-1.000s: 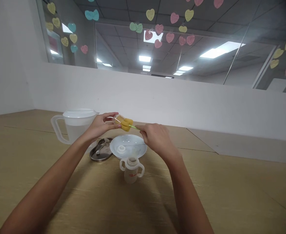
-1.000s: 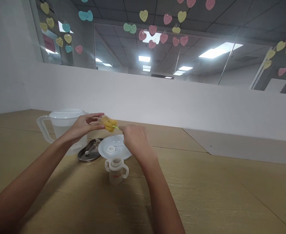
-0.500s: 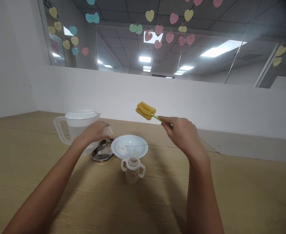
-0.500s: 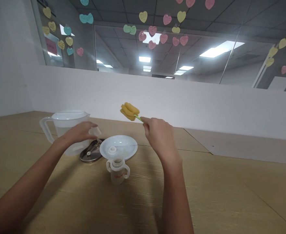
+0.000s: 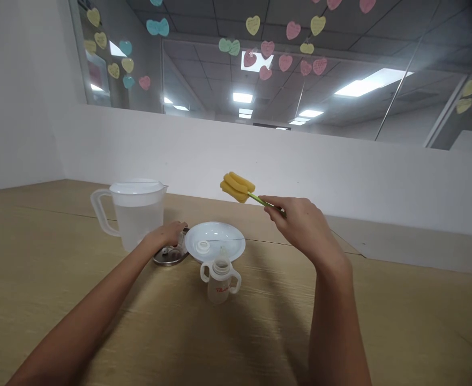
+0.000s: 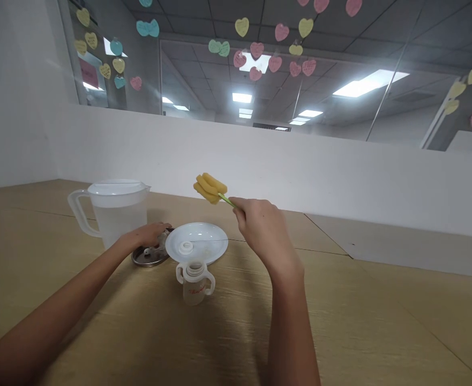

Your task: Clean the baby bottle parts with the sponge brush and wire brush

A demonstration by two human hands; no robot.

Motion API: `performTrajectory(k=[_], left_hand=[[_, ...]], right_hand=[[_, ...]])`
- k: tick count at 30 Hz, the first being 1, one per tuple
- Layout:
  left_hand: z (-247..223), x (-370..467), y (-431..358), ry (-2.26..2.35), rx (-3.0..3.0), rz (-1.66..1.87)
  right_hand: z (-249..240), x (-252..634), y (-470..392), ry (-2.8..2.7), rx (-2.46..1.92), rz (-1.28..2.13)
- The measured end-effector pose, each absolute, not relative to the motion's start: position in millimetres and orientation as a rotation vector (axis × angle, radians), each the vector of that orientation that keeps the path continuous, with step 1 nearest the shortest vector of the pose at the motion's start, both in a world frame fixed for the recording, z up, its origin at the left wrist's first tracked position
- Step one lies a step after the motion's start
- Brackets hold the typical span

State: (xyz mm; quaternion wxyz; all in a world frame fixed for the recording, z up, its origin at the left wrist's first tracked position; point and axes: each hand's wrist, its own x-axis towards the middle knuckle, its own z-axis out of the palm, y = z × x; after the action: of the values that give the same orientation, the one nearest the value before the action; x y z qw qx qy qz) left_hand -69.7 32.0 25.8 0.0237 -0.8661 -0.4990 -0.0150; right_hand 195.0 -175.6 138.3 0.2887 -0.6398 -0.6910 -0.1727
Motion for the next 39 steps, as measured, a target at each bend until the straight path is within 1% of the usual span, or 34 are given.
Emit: performTrajectory(k=[10, 14, 18, 21, 24, 27, 30, 33, 39], left_hand=[[30.3, -61.9, 21.1, -1.533, -2.73, 0.025], [36.0, -64.5, 17.1, -1.518, -2.711, -0.006], [51.9, -57.4, 7.3, -1.443, -2.65, -0.192], [58.3, -40.2, -3.6, -1.189, -2.709, -0.389], [47.2, -18.6, -10.3, -0.929, -2.843, -0.456], [23.4, -1.0, -7.4, -0.74, -2.981, -0.37], [4.7, 7.8, 0.9, -0.655, -3.071, -0.304], [0.1, 9.2, 5.9, -0.684, -3.145, -0.306], [10.0, 9.8, 2.5, -0.834, -3.113, -0.421]], right_hand=[[138.9, 195.0, -175.2, -1.891, -1.725, -0.402], [139.7, 194.5, -176.5, -1.892, -1.726, -0.398], [140.5, 194.2, -177.6, -1.885, -1.727, -0.389], [140.9, 194.0, -177.9, -1.887, -1.725, -0.39], [141.2, 193.2, -178.4, -1.904, -1.716, -0.39], [141.6, 191.1, -179.6, -1.919, -1.696, -0.373], [142.1, 189.2, -180.4, -1.94, -1.678, -0.363], [142.4, 188.7, -180.2, -1.943, -1.679, -0.358], [142.4, 189.1, -178.8, -1.959, -1.693, -0.335]])
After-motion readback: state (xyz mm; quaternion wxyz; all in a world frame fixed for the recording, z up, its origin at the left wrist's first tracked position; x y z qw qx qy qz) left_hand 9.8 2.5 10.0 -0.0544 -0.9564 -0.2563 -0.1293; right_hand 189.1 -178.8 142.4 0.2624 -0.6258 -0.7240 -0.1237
